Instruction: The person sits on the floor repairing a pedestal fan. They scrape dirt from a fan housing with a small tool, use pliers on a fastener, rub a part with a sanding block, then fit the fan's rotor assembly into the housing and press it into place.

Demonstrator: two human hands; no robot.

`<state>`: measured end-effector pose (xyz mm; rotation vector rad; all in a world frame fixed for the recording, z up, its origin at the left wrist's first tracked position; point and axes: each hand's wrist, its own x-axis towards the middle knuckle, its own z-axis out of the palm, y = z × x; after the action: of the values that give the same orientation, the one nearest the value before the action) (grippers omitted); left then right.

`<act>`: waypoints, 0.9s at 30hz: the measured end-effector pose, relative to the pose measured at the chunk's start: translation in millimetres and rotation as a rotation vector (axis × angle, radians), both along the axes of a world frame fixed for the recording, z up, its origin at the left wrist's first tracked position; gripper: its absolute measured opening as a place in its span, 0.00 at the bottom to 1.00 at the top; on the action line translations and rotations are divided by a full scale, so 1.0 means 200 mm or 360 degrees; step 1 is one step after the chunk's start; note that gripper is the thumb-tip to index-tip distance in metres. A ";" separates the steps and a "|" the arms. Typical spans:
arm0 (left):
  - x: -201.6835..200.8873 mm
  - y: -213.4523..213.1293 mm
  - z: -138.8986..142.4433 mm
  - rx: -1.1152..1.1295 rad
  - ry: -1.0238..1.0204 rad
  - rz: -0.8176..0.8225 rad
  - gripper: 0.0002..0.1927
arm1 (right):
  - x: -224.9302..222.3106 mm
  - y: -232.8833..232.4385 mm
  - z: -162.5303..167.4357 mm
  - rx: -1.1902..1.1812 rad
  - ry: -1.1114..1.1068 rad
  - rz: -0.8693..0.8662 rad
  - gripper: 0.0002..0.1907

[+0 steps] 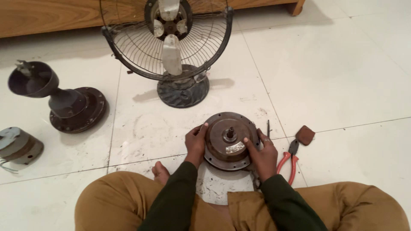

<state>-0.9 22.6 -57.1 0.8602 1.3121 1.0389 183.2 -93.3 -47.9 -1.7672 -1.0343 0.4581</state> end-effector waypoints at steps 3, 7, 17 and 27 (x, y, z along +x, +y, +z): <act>-0.02 0.02 -0.02 -0.0099 -0.0066 -0.0015 0.23 | 0.01 -0.06 0.06 -0.0184 -0.0049 -0.0124 0.34; -0.04 0.03 -0.06 -0.0063 -0.0328 -0.0100 0.22 | 0.01 -0.06 0.09 -0.0244 0.0039 -0.0161 0.34; -0.01 -0.02 0.01 -0.0110 -0.0326 -0.0044 0.20 | 0.06 0.00 0.01 0.0019 -0.0070 0.0044 0.39; 0.00 -0.06 0.05 -0.0117 -0.0216 0.0025 0.33 | 0.14 -0.17 -0.03 -0.0322 0.0371 -0.0060 0.43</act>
<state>-1.8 10.9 -47.0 0.7130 1.2365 1.0367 210.7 -126.6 -53.3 -1.8555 -0.8119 0.7480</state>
